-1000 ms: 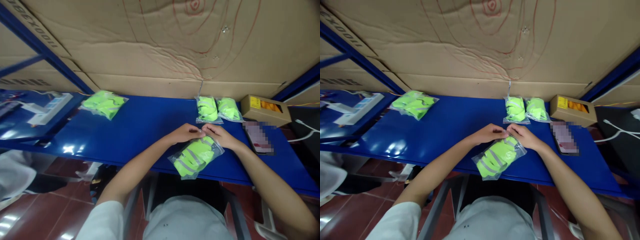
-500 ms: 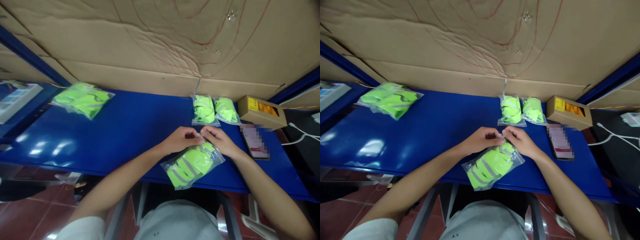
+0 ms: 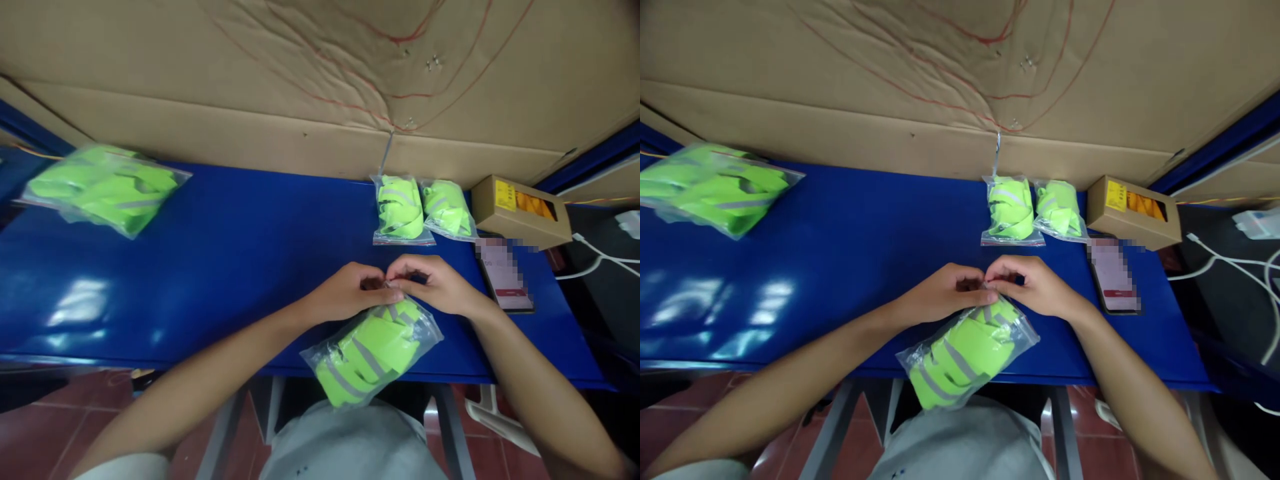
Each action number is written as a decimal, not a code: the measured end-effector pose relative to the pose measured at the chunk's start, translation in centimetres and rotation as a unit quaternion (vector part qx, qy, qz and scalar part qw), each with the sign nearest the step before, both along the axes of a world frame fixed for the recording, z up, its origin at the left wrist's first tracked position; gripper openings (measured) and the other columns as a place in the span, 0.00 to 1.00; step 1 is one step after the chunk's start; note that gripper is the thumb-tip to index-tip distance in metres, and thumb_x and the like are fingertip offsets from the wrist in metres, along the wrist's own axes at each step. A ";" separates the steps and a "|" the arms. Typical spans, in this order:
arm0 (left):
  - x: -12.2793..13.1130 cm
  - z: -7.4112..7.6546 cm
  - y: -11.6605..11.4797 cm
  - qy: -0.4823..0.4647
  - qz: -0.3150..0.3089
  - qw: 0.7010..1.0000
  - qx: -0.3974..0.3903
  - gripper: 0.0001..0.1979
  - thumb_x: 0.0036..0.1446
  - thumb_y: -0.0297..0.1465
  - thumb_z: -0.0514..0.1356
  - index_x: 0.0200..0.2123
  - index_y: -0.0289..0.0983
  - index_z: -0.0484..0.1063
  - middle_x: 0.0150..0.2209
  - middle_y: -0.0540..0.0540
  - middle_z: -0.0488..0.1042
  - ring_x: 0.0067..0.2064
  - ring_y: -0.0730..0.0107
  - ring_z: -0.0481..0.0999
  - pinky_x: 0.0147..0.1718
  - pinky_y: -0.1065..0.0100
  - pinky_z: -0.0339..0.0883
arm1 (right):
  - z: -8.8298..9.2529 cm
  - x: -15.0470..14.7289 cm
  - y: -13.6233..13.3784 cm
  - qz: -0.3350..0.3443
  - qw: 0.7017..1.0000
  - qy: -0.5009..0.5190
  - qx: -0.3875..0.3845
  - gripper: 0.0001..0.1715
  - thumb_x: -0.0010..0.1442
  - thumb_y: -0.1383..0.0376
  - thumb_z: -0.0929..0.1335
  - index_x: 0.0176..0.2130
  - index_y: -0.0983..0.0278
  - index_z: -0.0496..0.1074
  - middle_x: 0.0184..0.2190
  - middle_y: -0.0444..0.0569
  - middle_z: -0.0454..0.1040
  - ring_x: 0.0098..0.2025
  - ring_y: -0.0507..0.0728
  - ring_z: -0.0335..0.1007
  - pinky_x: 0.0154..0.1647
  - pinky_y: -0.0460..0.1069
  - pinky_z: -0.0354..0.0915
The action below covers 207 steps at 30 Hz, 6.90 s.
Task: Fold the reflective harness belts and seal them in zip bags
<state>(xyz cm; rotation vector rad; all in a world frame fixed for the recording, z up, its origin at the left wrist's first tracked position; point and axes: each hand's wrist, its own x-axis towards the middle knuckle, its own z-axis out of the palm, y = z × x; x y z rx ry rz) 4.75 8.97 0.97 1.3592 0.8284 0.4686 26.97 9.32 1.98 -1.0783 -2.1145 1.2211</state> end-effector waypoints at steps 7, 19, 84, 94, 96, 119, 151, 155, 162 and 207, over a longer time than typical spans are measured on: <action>0.0 0.2 0.3 -0.029 0.012 0.999 -0.022 0.18 0.57 0.45 0.67 0.33 0.33 0.77 0.28 0.50 0.74 0.30 0.74 0.69 0.30 0.72 0.59 | 0.2 -0.2 -0.1 -0.029 0.997 -0.032 0.063 0.14 0.73 0.55 0.65 0.41 0.61 0.74 0.35 0.47 0.77 0.36 0.55 0.72 0.39 0.48 0.65; 0.1 0.1 -0.4 -0.047 0.045 0.998 0.012 0.13 0.59 0.40 0.67 0.37 0.34 0.79 0.30 0.49 0.77 0.30 0.74 0.73 0.30 0.74 0.62 | 0.7 0.2 0.0 -0.095 0.990 0.054 -0.093 0.22 0.70 0.46 0.66 0.42 0.61 0.76 0.32 0.47 0.75 0.34 0.54 0.71 0.35 0.48 0.68; -0.6 0.0 0.5 -0.072 0.153 0.977 -0.130 0.14 0.52 0.38 0.72 0.35 0.35 0.78 0.30 0.49 0.77 0.31 0.74 0.73 0.30 0.73 0.64 | 0.6 -0.6 -0.8 0.002 0.995 0.051 0.085 0.07 0.66 0.68 0.72 0.44 0.60 0.82 0.42 0.49 0.73 0.43 0.54 0.72 0.46 0.50 0.68; -1.2 0.3 1.7 -0.116 0.252 0.960 -0.040 0.13 0.52 0.35 0.73 0.35 0.36 0.74 0.36 0.46 0.81 0.35 0.71 0.78 0.33 0.72 0.69 | 0.4 -1.3 -1.1 -0.109 0.989 0.054 0.080 0.16 0.67 0.65 0.72 0.54 0.56 0.78 0.48 0.50 0.76 0.48 0.56 0.74 0.48 0.51 0.70; -1.5 1.0 1.8 -0.125 0.279 0.952 -0.031 0.14 0.51 0.36 0.74 0.36 0.36 0.75 0.35 0.47 0.80 0.32 0.73 0.77 0.32 0.73 0.69 | 1.0 -0.8 -1.1 -0.148 0.986 0.063 0.033 0.20 0.65 0.62 0.74 0.56 0.57 0.76 0.49 0.49 0.77 0.48 0.56 0.74 0.48 0.50 0.70; -1.0 2.2 1.2 -0.098 0.223 0.948 -0.202 0.22 0.43 0.35 0.77 0.42 0.35 0.79 0.36 0.44 0.83 0.32 0.64 0.82 0.33 0.67 0.75 | 1.5 -0.4 -1.5 -0.129 0.985 -0.049 0.107 0.08 0.71 0.59 0.68 0.46 0.59 0.74 0.36 0.46 0.76 0.37 0.55 0.72 0.40 0.49 0.66; -0.7 0.8 1.0 -0.080 0.238 0.965 -0.075 0.14 0.48 0.37 0.75 0.33 0.37 0.78 0.30 0.51 0.78 0.30 0.71 0.75 0.33 0.70 0.68 | 1.9 -0.7 -1.4 -0.113 0.972 0.015 0.206 0.08 0.67 0.65 0.72 0.45 0.55 0.82 0.46 0.49 0.81 0.47 0.59 0.78 0.51 0.55 0.73; -1.1 1.2 1.2 -0.083 0.265 0.959 -0.061 0.13 0.48 0.35 0.74 0.32 0.38 0.75 0.27 0.53 0.75 0.28 0.74 0.73 0.30 0.71 0.66 | 1.8 -0.6 -1.5 -0.137 0.984 0.017 0.115 0.11 0.67 0.62 0.72 0.50 0.57 0.77 0.41 0.47 0.81 0.40 0.56 0.77 0.43 0.51 0.74; -1.8 1.9 2.1 -0.072 0.292 0.953 -0.029 0.14 0.47 0.35 0.74 0.32 0.37 0.74 0.28 0.52 0.75 0.28 0.73 0.73 0.30 0.71 0.66 | 1.7 0.3 -0.7 -0.174 0.982 0.061 -0.030 0.13 0.66 0.54 0.72 0.40 0.62 0.77 0.29 0.45 0.77 0.29 0.52 0.73 0.29 0.46 0.68; -1.1 2.0 0.7 -0.057 0.241 0.969 0.006 0.15 0.51 0.40 0.74 0.34 0.36 0.77 0.29 0.51 0.76 0.30 0.72 0.75 0.31 0.71 0.66 | 1.1 -1.1 -1.7 -0.154 0.983 0.079 0.054 0.06 0.68 0.64 0.71 0.36 0.61 0.73 0.29 0.42 0.72 0.31 0.51 0.66 0.33 0.46 0.63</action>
